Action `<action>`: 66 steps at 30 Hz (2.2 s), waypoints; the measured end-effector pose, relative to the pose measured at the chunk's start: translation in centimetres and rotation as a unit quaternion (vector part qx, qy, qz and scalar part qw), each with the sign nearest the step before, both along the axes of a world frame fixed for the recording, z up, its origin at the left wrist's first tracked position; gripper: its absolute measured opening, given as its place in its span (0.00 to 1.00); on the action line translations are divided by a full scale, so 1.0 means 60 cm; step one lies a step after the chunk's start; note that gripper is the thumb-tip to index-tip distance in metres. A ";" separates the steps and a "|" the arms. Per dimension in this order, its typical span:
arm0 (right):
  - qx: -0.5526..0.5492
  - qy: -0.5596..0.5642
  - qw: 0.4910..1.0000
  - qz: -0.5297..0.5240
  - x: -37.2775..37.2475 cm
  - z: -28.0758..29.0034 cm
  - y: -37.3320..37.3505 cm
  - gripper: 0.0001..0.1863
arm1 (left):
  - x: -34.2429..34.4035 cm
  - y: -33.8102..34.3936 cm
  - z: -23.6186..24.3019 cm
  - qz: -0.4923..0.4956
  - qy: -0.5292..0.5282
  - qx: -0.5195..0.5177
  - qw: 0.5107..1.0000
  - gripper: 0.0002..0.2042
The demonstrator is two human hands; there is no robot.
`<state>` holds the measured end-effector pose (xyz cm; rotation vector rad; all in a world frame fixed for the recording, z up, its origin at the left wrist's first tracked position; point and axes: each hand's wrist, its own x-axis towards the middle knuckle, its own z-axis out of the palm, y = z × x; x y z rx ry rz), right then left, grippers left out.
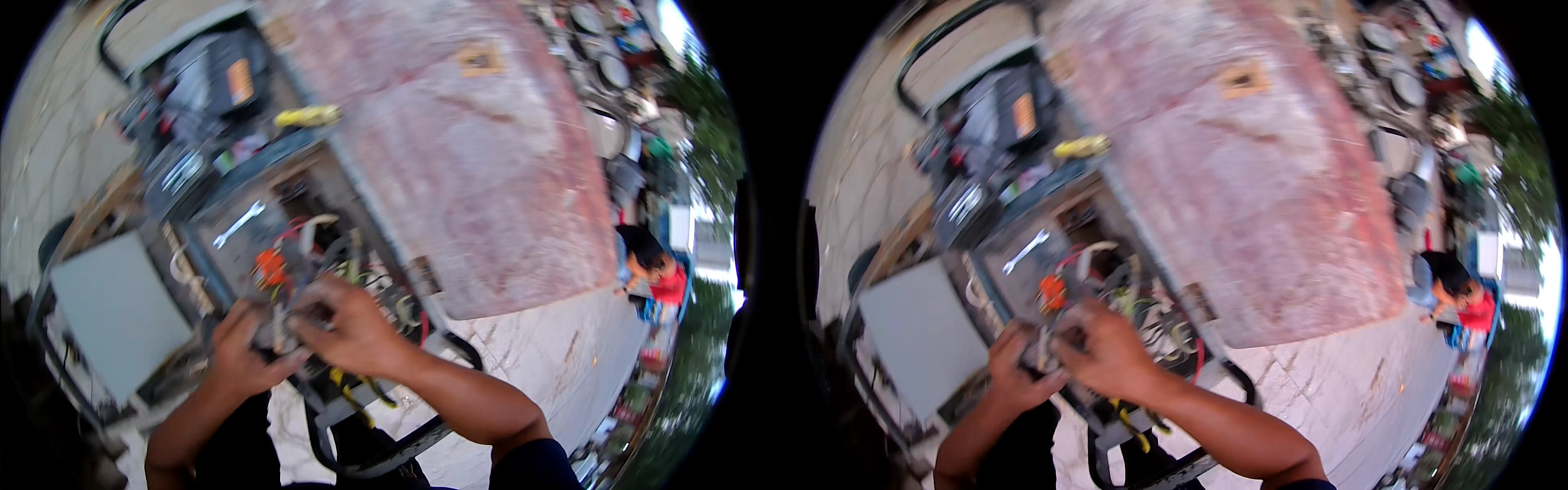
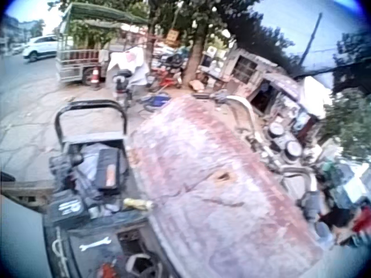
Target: The person repairs electrical wiring on a vehicle. They use pliers to strip wire insulation and connect wires to a terminal block. The person also uses a screwdriver to tighten connections.
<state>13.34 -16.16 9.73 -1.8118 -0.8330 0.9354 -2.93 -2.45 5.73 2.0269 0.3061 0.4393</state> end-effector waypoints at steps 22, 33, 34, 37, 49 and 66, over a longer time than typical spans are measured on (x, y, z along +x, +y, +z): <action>-0.013 -0.011 0.999 0.043 -0.001 0.021 0.007 0.05 | -0.014 0.001 0.003 0.022 -0.028 0.021 0.999 0.32; -0.040 0.125 0.991 -0.017 -0.012 0.014 0.005 0.06 | -0.020 0.005 -0.002 0.013 -0.025 0.022 0.999 0.34; -0.040 0.080 0.996 0.005 -0.011 0.015 0.006 0.06 | -0.019 0.006 -0.003 0.012 -0.029 0.023 0.999 0.34; -0.015 0.009 0.999 0.044 -0.008 0.011 0.004 0.06 | -0.022 0.005 -0.003 0.008 -0.026 0.020 0.999 0.34; -0.048 0.053 0.997 0.035 -0.008 0.022 0.009 0.08 | -0.025 0.005 -0.006 0.010 -0.023 0.013 1.000 0.34; -0.042 0.106 0.993 0.015 -0.019 0.007 0.000 0.08 | -0.029 0.001 -0.004 0.023 -0.010 -0.008 1.000 0.34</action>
